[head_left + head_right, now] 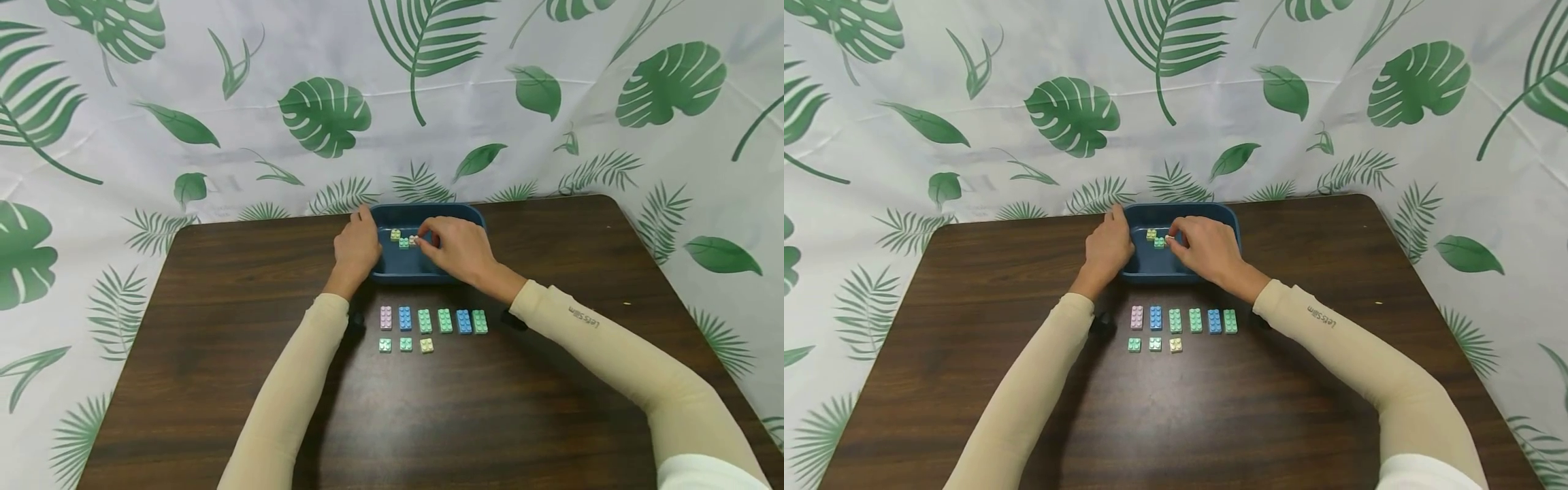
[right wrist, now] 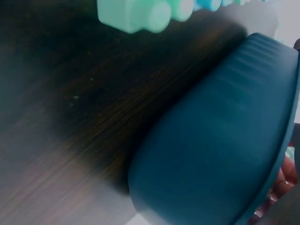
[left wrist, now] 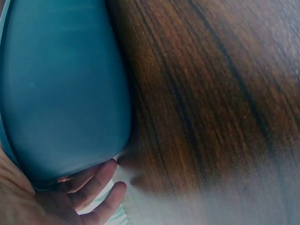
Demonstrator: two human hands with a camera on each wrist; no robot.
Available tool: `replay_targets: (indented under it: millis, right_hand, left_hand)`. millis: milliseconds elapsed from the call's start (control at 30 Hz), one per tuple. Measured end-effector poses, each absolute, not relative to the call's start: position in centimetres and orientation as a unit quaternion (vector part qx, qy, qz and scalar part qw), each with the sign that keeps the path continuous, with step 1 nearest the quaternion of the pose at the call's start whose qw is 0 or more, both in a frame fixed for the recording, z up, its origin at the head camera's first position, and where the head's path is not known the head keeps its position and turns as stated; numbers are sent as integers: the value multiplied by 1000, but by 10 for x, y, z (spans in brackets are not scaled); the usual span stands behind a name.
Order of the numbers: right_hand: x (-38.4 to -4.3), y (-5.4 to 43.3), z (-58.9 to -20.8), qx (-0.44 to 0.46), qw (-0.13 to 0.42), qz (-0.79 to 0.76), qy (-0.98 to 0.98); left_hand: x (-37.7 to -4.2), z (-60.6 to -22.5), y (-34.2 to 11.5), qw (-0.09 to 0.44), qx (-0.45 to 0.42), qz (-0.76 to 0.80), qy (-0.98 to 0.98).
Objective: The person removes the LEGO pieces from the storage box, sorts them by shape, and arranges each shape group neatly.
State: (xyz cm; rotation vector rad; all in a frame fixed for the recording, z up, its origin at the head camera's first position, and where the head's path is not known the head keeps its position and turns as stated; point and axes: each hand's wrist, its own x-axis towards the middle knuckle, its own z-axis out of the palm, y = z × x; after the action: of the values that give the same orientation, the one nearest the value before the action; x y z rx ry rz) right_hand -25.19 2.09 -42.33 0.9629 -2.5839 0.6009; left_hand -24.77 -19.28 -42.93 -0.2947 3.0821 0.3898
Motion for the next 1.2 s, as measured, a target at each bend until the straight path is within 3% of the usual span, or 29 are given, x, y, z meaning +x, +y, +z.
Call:
replay_targets:
  millis: [600,1200]
  right_hand:
    - [-283,3,-439,266,50,169,-948]
    - [-277,7,-428,269,46,159,-949]
  left_hand:
    - [-248,-430,-193,2,-96,131,987]
    - [-249,-428,-194,13,-95,127,987]
